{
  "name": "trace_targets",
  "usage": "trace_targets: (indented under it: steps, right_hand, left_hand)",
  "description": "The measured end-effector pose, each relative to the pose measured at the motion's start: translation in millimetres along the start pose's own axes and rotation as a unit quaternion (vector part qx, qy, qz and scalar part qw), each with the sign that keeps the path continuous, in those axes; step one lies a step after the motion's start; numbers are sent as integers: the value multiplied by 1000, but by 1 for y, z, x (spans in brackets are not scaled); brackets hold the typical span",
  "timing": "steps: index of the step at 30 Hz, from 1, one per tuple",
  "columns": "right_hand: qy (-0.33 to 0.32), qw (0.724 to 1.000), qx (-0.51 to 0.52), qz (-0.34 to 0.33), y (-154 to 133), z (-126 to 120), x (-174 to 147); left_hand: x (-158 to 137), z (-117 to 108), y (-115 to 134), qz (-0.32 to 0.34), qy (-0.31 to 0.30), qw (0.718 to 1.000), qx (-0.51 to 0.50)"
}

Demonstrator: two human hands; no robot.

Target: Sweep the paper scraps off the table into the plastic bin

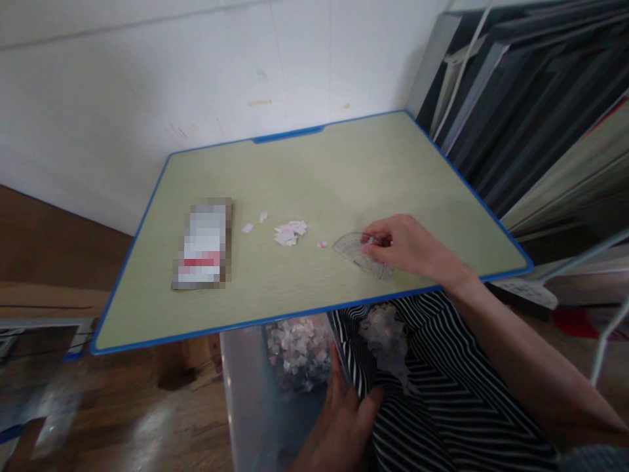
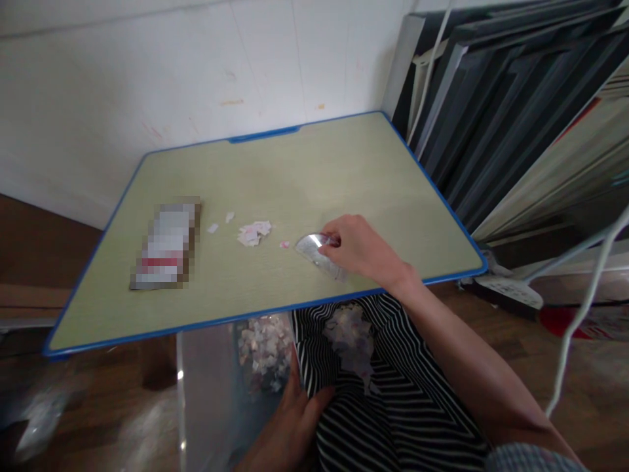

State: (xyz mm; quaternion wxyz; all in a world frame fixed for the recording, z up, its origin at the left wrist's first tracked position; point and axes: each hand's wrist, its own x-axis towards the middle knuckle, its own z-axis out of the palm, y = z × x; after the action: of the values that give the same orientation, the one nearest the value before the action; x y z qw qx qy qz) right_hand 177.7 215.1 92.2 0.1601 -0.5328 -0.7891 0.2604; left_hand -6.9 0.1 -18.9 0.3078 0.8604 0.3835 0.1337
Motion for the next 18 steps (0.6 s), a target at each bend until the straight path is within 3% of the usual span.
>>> trace_targets:
  steps: [6,11,15,18]
  right_hand:
    - [-36,999,-2,-41,-28,24,17]
    - [-114,987,2,-109,-55,43,34]
    - [-197,966,-4,-166,-73,50,37]
    - [-208,958,-6,-198,-78,53,35]
  left_hand:
    - [12,-14,10,-3,-49,999,0]
    - [15,-23,14,-28,-85,996,-2]
    - [13,-21,14,-29,-80,996,19]
    - [13,-19,13,-15,-56,998,26]
